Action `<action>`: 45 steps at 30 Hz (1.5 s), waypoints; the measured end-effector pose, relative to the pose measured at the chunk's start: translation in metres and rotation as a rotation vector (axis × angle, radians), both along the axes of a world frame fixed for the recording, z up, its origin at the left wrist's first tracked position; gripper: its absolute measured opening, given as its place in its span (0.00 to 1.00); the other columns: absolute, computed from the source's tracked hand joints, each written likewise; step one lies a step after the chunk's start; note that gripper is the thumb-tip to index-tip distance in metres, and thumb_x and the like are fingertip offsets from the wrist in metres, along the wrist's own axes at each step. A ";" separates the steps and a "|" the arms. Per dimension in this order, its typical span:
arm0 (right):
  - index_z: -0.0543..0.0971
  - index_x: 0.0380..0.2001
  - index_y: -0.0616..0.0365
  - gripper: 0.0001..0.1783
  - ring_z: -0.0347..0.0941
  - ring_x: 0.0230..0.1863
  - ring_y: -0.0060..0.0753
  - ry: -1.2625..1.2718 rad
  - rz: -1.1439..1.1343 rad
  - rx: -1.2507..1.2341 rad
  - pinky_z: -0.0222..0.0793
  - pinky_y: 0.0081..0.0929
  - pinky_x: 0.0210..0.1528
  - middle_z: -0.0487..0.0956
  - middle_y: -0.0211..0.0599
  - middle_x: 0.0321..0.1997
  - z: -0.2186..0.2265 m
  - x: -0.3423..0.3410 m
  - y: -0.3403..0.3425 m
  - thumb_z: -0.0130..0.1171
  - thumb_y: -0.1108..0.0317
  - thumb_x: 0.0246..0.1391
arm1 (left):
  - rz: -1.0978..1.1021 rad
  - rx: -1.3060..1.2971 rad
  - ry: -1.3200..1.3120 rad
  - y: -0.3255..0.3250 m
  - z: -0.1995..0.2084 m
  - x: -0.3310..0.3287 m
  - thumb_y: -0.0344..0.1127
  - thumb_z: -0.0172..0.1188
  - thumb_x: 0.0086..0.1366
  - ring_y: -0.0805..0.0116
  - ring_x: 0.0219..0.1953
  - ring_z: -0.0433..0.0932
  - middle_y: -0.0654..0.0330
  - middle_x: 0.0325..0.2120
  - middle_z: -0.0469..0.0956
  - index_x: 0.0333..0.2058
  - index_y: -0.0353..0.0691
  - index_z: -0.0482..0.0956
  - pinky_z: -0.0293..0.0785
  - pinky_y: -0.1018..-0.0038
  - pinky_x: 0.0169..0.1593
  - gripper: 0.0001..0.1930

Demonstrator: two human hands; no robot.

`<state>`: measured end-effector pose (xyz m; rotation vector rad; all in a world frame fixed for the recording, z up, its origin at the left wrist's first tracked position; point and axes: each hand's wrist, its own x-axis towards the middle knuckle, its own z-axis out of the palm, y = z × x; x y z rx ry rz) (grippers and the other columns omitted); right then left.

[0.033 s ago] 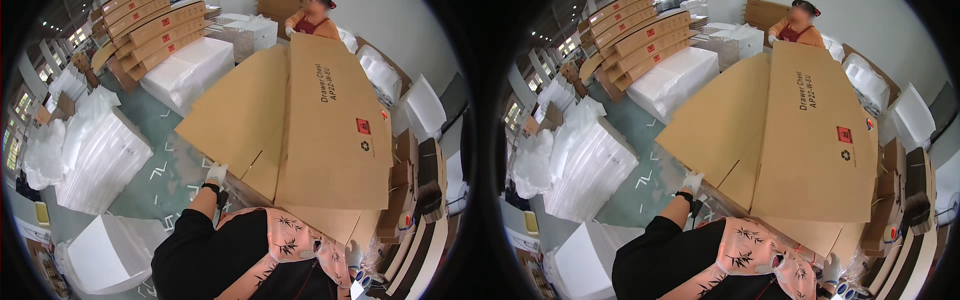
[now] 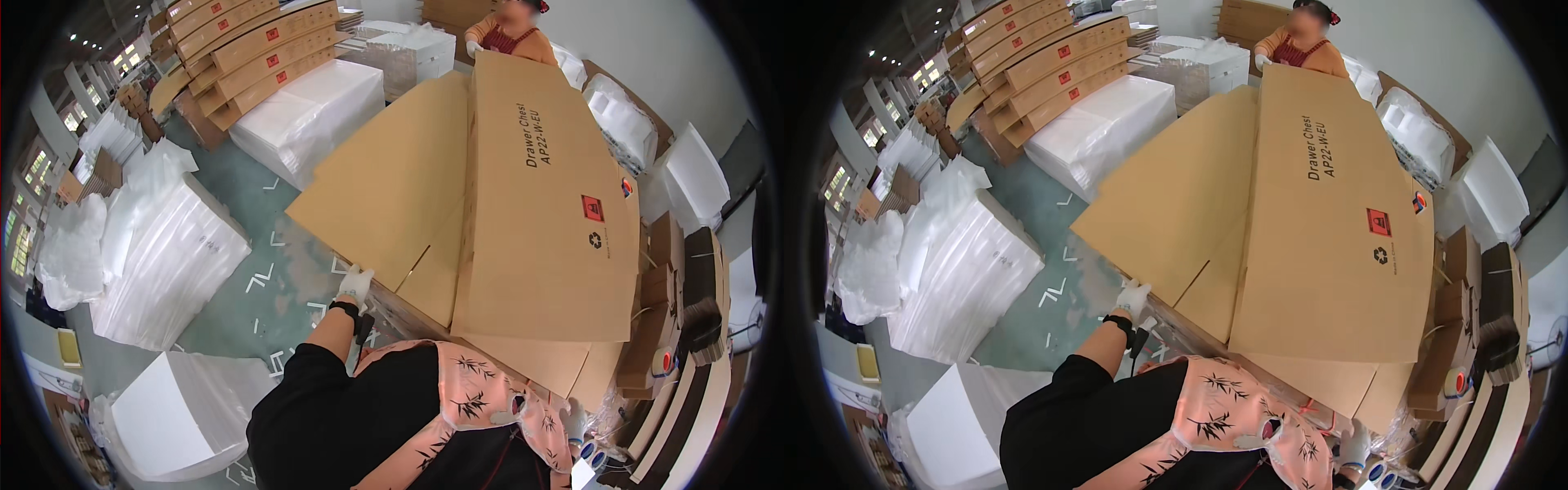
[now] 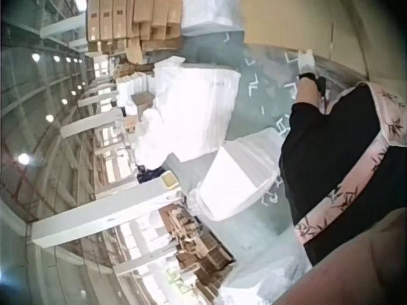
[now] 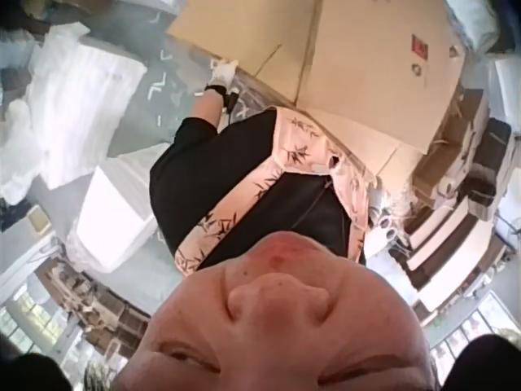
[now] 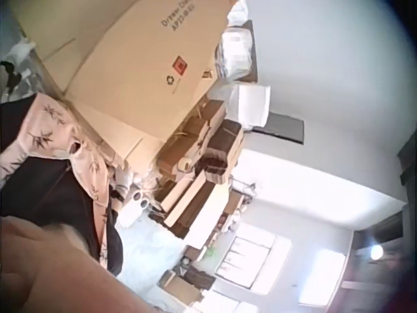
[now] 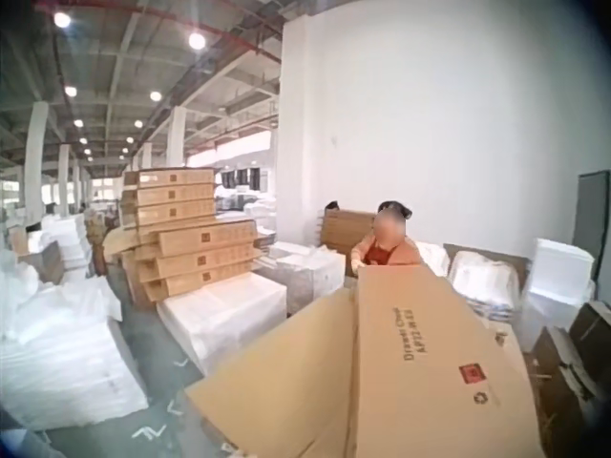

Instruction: The person places white foam corner protectors and a large foam sheet into a cardboard box. They then close the box flaps and secure the package using a handheld tape dispenser. The process is repeated for multiple boxes in a warehouse setting.

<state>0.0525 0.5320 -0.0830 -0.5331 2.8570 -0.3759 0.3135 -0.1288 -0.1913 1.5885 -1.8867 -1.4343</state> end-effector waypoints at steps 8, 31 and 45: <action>0.78 0.45 0.53 0.21 0.74 0.45 0.61 -0.145 -0.049 0.183 0.71 0.49 0.47 0.78 0.52 0.44 -0.015 0.083 -0.049 0.58 0.64 0.45 | 0.006 0.522 0.370 -0.011 0.010 0.029 0.34 0.57 0.66 0.71 0.38 0.75 0.61 0.41 0.76 0.65 0.42 0.61 0.75 0.71 0.40 0.30; 0.72 0.55 0.55 0.46 0.62 0.61 0.50 0.231 1.026 0.035 0.54 0.47 0.63 0.70 0.49 0.56 -0.007 0.059 -0.438 0.71 0.43 0.32 | -0.300 0.242 -0.085 -0.012 -0.028 0.159 0.45 0.52 0.61 0.60 0.33 0.77 0.53 0.29 0.77 0.34 0.40 0.80 0.70 0.67 0.37 0.15; 0.75 0.40 0.56 0.16 0.77 0.35 0.46 0.352 0.794 0.089 0.71 0.40 0.35 0.77 0.41 0.30 0.023 0.066 -0.476 0.56 0.64 0.47 | -0.265 0.196 -0.136 -0.022 0.015 0.113 0.42 0.52 0.65 0.72 0.27 0.74 0.64 0.24 0.75 0.44 0.38 0.80 0.70 0.75 0.33 0.16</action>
